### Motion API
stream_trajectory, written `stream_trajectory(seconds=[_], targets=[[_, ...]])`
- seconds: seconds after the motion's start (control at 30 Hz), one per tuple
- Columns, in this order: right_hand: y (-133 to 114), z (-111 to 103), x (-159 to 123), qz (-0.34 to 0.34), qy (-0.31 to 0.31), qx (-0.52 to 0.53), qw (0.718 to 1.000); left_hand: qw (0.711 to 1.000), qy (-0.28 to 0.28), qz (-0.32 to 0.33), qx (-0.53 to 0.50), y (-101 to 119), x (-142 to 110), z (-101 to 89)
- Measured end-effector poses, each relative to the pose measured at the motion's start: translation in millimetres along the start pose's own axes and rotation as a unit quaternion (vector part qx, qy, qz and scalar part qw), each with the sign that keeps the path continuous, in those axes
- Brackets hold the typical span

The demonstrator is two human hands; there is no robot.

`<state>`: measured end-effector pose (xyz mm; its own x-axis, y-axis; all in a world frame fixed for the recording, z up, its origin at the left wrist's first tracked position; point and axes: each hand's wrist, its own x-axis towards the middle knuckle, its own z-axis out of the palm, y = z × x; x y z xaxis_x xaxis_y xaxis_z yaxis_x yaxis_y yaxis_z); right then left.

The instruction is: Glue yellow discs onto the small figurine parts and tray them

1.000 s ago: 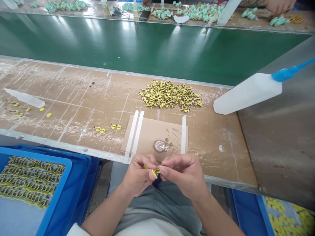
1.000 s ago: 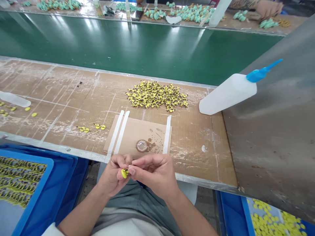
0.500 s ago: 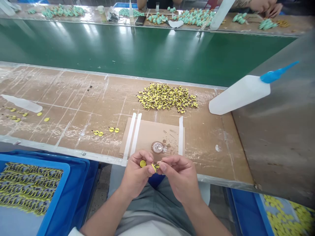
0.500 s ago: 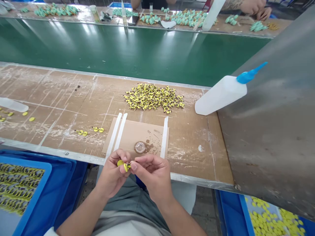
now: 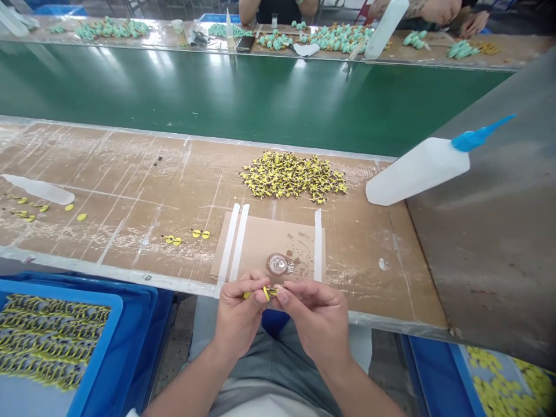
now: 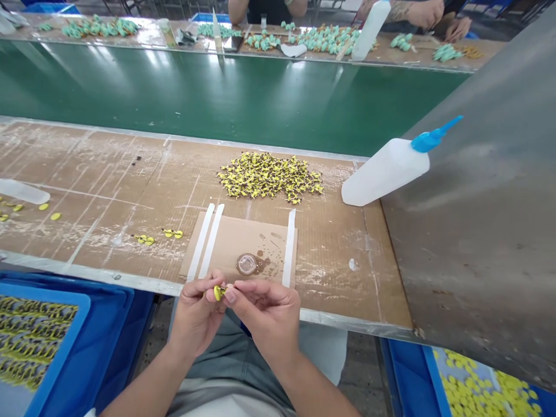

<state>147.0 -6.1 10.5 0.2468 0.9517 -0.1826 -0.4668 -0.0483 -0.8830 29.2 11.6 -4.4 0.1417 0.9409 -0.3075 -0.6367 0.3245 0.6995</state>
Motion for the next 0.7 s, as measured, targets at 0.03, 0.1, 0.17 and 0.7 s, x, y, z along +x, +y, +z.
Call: stream_trajectory(seconds=[0.03,0.1,0.17,0.7], targets=[[1,0,0,-0.002,0.006,-0.004,1.000,1.000,0.009,0.000,0.004,-1,0,-0.3],[2,1,0,-0.006,0.018,-0.010,1.000,1.000,0.019,0.003,0.018,-1,-1,-0.9],[2,1,-1,-0.009,0.025,-0.015,1.000,0.999,0.016,0.010,0.037,-2,-3,-1.4],[-1,-3,-3,-0.104,0.036,-0.121,0.987,0.981,0.025,0.057,0.183,3,-18,-1.6]])
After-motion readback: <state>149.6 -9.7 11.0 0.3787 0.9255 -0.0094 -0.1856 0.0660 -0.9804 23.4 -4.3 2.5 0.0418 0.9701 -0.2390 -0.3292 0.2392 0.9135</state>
